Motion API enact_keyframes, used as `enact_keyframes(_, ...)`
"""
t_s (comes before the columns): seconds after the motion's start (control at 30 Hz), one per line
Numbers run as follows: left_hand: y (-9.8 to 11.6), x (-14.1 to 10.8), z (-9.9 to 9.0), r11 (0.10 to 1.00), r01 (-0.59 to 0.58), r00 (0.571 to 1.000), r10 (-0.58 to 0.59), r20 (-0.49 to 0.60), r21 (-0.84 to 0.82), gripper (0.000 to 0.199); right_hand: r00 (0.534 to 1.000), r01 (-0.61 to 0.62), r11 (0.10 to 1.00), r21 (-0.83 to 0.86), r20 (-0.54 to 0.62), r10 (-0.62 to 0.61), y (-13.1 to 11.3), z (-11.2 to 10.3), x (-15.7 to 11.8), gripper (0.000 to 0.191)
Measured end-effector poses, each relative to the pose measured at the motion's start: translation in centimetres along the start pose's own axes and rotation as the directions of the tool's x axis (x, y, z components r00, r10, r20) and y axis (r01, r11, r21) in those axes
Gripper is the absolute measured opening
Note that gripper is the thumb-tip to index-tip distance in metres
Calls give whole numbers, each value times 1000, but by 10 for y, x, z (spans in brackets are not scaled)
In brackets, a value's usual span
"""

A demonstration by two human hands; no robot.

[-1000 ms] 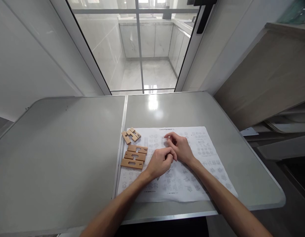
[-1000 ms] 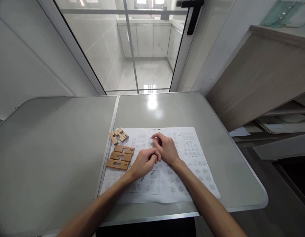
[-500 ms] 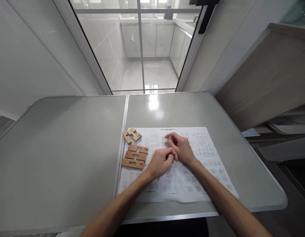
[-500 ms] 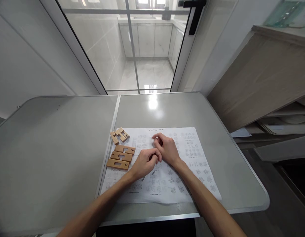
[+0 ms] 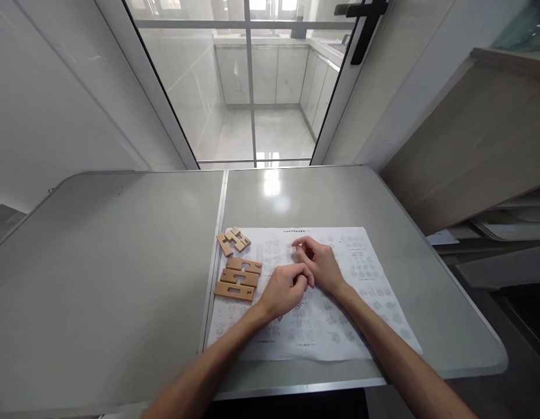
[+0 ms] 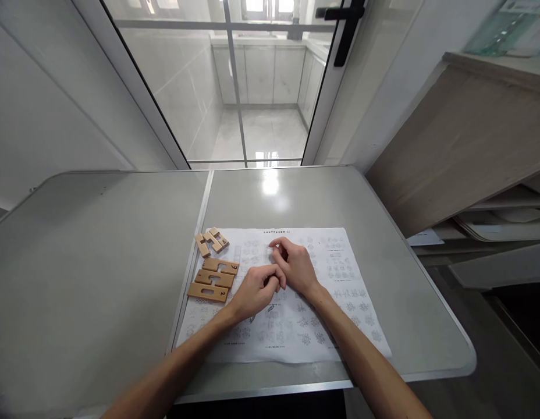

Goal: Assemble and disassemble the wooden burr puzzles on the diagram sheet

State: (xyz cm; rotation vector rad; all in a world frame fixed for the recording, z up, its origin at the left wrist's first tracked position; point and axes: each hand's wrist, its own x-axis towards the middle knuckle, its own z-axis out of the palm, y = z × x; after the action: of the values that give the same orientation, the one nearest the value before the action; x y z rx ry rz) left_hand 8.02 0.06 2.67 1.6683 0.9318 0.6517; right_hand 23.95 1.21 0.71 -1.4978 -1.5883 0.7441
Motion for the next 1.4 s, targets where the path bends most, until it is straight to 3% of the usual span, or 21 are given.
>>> enact_keyframes(0.7, -2, 0, 0, 1000, -6, 1000, 6, 9, 5, 27, 1000, -6, 1000, 1, 15, 6, 1, 0, 2, 18)
enact_keyframes(0.87, -3, -1, 0, 997, -55, 998, 55, 11, 53, 28, 1000, 6, 1000, 13, 11, -6, 0, 1, 2, 17)
enact_keyframes(1.0, 4, -5, -4, 985, -133, 989, 125, 75, 107, 30, 1000, -8, 1000, 23, 5, 8, -1, 1, 2, 17)
enact_keyframes(1.13, 18, -11, -23, 932, -283, 955, 252, 153, 226, 30, 1000, 4, 1000, 11, -3, -4, -1, 2, 2, 18)
enact_keyframes(1.23, 28, -13, -51, 837, -373, 928, 343, 146, 401, 30, 1000, 17, 1000, -10, -15, -17, -1, 2, 3, 19)
enact_keyframes(1.4, 31, -11, -115, 676, -294, 936, 346, 62, 676, 43, 1000, 26, 999, -30, -12, -26, 3, 4, 4, 23)
